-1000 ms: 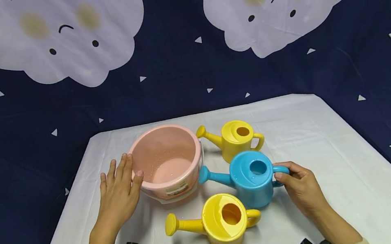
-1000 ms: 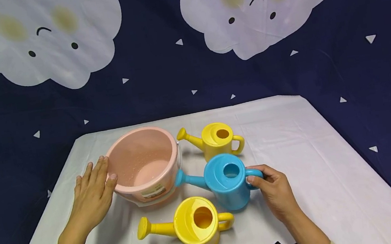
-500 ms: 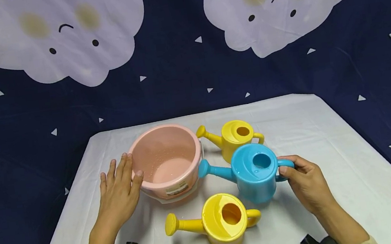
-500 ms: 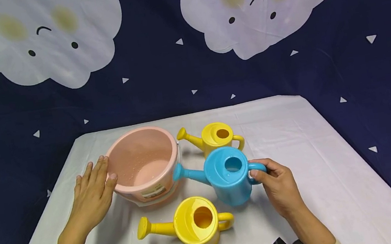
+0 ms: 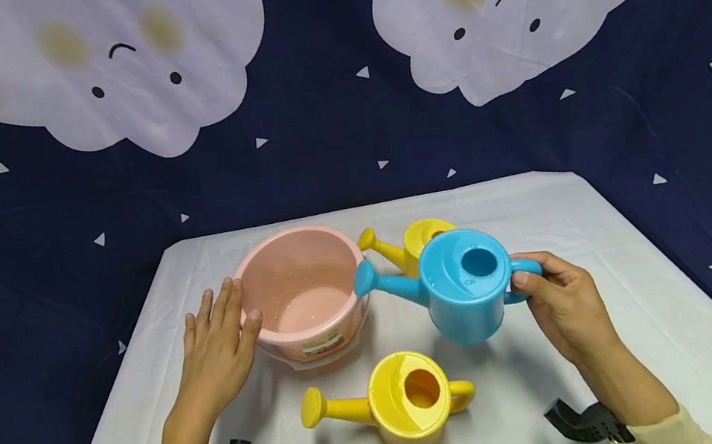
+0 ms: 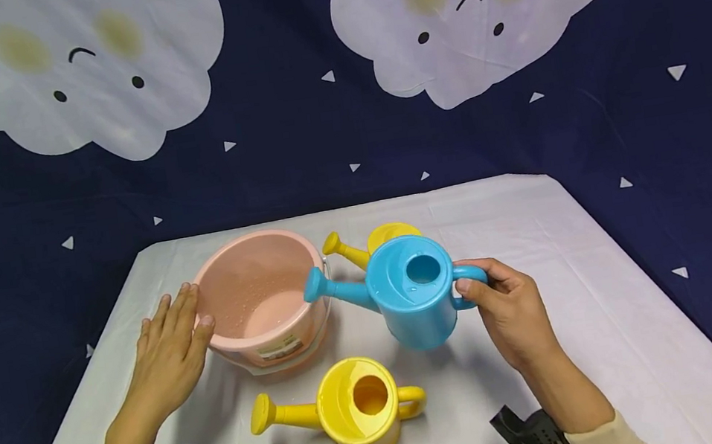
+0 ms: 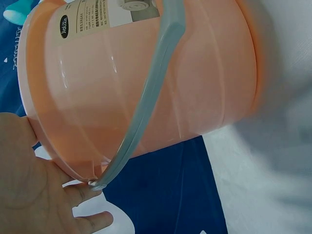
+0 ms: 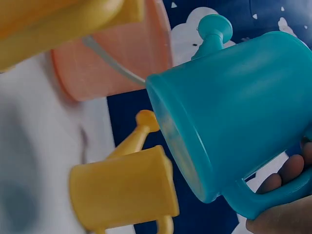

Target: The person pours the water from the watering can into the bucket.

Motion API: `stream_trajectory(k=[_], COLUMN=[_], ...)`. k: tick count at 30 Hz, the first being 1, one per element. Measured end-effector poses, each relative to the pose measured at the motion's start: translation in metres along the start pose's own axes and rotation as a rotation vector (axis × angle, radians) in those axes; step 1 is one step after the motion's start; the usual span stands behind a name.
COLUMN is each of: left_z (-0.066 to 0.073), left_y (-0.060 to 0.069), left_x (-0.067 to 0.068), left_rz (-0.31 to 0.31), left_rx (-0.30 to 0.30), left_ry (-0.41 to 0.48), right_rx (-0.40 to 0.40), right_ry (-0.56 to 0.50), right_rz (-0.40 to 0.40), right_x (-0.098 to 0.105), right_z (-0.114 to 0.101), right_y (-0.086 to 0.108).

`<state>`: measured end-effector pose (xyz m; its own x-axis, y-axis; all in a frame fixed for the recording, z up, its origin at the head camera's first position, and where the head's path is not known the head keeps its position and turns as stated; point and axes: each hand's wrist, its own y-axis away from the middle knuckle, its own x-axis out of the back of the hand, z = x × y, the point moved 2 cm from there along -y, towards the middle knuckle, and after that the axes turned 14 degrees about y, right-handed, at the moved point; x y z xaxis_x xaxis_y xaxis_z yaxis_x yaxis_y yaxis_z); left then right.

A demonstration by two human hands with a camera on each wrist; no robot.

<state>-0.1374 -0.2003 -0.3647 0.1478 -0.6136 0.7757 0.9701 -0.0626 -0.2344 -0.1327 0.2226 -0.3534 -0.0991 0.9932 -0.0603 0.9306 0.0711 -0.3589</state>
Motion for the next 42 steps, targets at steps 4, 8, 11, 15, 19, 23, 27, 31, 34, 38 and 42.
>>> stream_trajectory(k=[4,8,11,15,19,23,27,31,34,38,42], left_z=[-0.001,-0.002,-0.002,-0.002,-0.002,-0.002,-0.002,-0.001,-0.001,-0.001,-0.001], left_y=[0.000,0.001,0.000,0.000,0.000,0.000,0.000,0.000,0.000,-0.001,-0.001], left_x=[0.000,0.000,0.000,0.000,0.000,0.000,0.000,0.000,0.000,0.001,0.001], left_rz=[0.005,0.002,-0.001,-0.003,-0.004,-0.003,-0.003,-0.006,-0.007,-0.011,-0.018], left_rx=[-0.004,-0.003,-0.003,-0.004,-0.003,-0.001,0.000,-0.001,-0.002,0.001,0.006], left_ry=[0.002,0.002,-0.002,-0.005,-0.007,-0.008,-0.005,-0.007,-0.011,-0.013,-0.017], right_rx=[0.015,0.014,-0.004,-0.033,-0.056,-0.066,-0.061,-0.058,-0.058,-0.066,-0.071], right_ry=[-0.009,0.014,0.028,0.042,0.043,0.040,0.031,0.030,0.041,0.057,0.065], right_rz=[-0.006,-0.002,0.007,0.017,0.017,0.009,0.001,-0.006,-0.011,-0.010,-0.016], right_x=[-0.002,-0.005,-0.007,-0.012,-0.017,-0.023,-0.028,-0.031,-0.034,-0.036,-0.038], right_z=[-0.010,-0.017,-0.021,-0.026,-0.032,-0.038,-0.042,-0.046,-0.048,-0.048,-0.047], right_y=[-0.009,-0.018,-0.024,-0.030,-0.037,-0.042,-0.047,-0.052,-0.056,-0.062,-0.067])
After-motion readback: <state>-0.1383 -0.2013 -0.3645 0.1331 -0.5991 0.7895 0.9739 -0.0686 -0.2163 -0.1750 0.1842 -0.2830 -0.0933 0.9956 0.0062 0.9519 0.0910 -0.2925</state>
